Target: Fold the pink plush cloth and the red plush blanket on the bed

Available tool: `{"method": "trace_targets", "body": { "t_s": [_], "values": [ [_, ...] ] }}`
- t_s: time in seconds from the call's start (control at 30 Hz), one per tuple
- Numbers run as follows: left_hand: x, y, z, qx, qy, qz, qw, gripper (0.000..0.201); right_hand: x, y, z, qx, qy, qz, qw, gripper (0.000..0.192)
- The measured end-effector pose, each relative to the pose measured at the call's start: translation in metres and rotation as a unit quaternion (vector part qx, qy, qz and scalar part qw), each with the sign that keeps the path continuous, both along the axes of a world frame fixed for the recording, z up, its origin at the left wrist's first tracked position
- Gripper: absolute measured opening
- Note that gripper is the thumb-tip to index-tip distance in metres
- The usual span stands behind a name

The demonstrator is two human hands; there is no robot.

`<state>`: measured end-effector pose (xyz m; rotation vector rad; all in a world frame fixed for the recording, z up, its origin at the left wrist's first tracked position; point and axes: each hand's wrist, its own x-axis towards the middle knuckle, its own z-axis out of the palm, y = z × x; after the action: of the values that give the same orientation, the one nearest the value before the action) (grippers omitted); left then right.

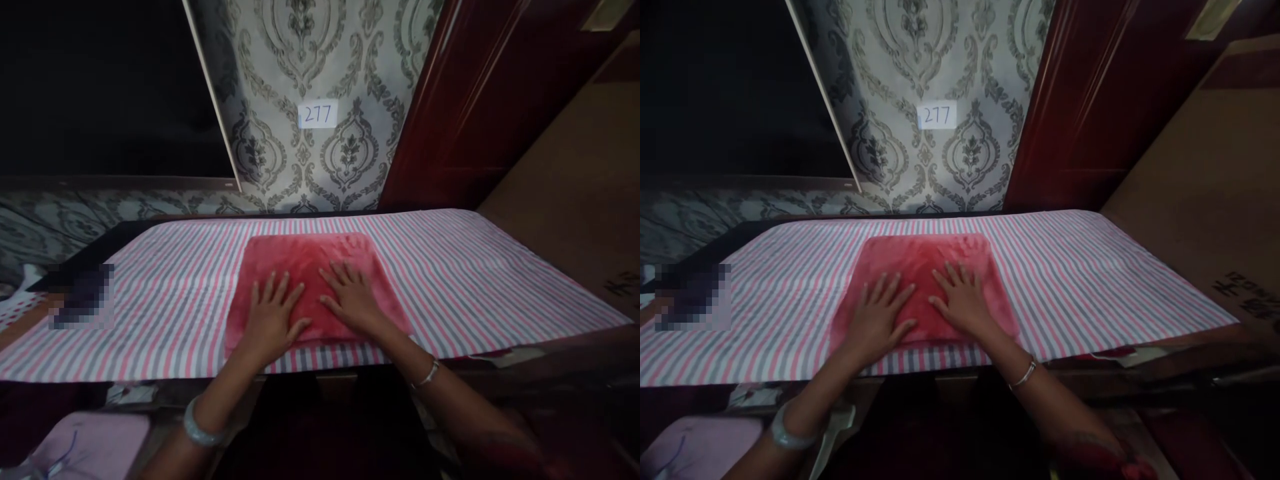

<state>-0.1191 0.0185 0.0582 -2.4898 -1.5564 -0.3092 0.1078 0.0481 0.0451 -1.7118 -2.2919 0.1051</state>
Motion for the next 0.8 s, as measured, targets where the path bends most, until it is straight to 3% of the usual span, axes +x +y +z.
{"method": "trace_targets", "body": {
  "t_s": [0.17,0.47,0.67,0.8],
  "values": [
    [0.007,-0.005,-0.033,0.012,-0.017,-0.020,1.000,0.065,0.000,-0.015,-0.011,-0.010,-0.005,-0.012,1.000,0.059],
    [-0.005,-0.010,-0.030,0.038,-0.022,-0.040,0.998,0.061,0.007,-0.016,-0.012,0.010,0.002,-0.001,1.000,0.058],
    [-0.047,-0.032,-0.034,0.057,-0.020,-0.007,0.998,0.055,0.053,-0.050,-0.028,0.050,0.011,-0.027,0.998,0.053],
    [-0.079,-0.044,-0.042,0.043,-0.079,0.006,0.996,0.060,0.086,-0.077,-0.050,0.089,0.093,-0.050,0.990,0.053]
  ]
}}
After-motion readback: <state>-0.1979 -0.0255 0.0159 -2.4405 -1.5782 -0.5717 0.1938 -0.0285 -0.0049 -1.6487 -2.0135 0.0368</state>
